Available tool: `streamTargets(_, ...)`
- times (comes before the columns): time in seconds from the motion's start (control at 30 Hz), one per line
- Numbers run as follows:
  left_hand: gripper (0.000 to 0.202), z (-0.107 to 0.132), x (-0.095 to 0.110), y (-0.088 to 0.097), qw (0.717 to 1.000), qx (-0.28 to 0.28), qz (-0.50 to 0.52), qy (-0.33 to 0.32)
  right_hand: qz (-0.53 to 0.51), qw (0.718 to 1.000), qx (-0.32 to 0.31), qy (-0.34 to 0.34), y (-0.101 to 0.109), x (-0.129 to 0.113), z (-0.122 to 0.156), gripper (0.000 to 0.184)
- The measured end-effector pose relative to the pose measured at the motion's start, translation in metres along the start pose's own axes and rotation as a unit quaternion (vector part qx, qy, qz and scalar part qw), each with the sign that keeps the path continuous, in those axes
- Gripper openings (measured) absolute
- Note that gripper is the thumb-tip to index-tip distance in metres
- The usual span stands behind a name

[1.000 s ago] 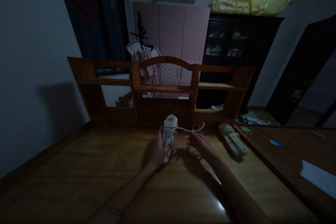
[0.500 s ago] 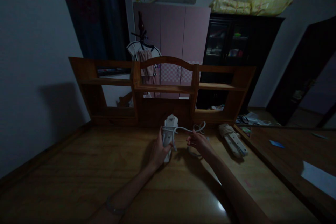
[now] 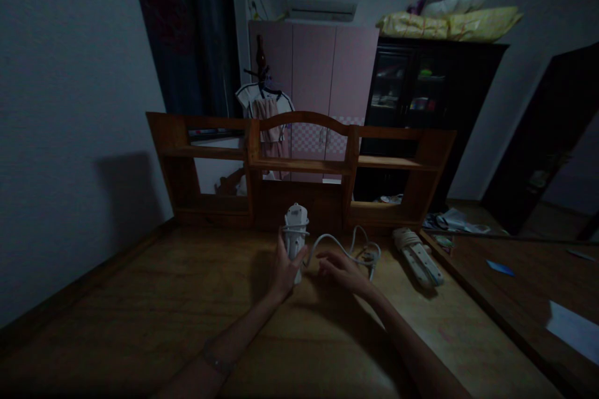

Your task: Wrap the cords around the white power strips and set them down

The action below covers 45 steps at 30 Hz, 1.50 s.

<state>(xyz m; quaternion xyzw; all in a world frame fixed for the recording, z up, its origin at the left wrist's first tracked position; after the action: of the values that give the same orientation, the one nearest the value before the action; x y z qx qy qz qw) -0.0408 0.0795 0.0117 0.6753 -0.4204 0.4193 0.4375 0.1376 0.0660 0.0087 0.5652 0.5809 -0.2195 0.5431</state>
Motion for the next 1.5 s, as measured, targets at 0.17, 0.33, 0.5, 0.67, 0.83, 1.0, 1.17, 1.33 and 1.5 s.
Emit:
streamTargets(0.17,0.088,0.004,0.023,0.021,0.999,0.022,0.012,-0.046,0.01,0.999,0.03,0.022,-0.04,-0.014,0.002,0.043)
streamTargets(0.33,0.09,0.039,0.065,0.056,0.993,-0.062,0.054,-0.084,-0.25,0.967,0.045,-0.037,-0.054,-0.019,-0.009,0.047)
streamTargets(0.5,0.092,0.088,0.083,0.093,0.977,-0.187,0.044,-0.091,-0.387,0.914,0.085,-0.087,-0.047,-0.045,-0.022,0.027)
streamTargets(0.67,0.095,0.117,0.073,0.121,0.964,-0.264,-0.013,-0.032,-0.422,0.902,0.069,-0.064,-0.022,-0.089,-0.038,0.028)
streamTargets(0.83,0.08,0.105,0.057,0.143,0.981,-0.193,0.011,-0.009,-0.421,0.899,0.117,-0.031,0.02,-0.112,-0.049,0.026)
streamTargets(1.0,0.065,0.078,0.039,0.168,0.992,-0.075,0.084,0.058,-0.403,0.91,0.095,0.008,0.042,-0.131,-0.046,0.028)
streamTargets(1.17,0.064,0.048,0.039,0.196,0.991,0.013,0.088,0.1,-0.278,0.96,-0.005,-0.021,0.032,-0.153,-0.027,0.029)
streamTargets(1.33,0.066,0.028,0.055,0.221,0.991,0.046,0.099,0.078,-0.074,0.985,-0.145,-0.06,0.021,-0.159,-0.011,0.038)
streamTargets(1.5,0.084,0.049,0.079,0.208,0.974,-0.141,0.159,0.077,-0.098,0.99,-0.042,-0.094,0.031,-0.138,-0.021,0.022)
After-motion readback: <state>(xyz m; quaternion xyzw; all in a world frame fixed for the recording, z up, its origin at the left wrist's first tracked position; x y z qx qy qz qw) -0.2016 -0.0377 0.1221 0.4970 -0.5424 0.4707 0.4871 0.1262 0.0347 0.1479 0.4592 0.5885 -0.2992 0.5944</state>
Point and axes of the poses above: each hand's wrist, its own z-axis away from the middle knuckle, its own y-axis out of the back of the hand, x = y × z, the point moved 5 cm from there along -z, towards the middle knuckle, and after that the axes turned 7 degrees about y, right-handed, at the moved point
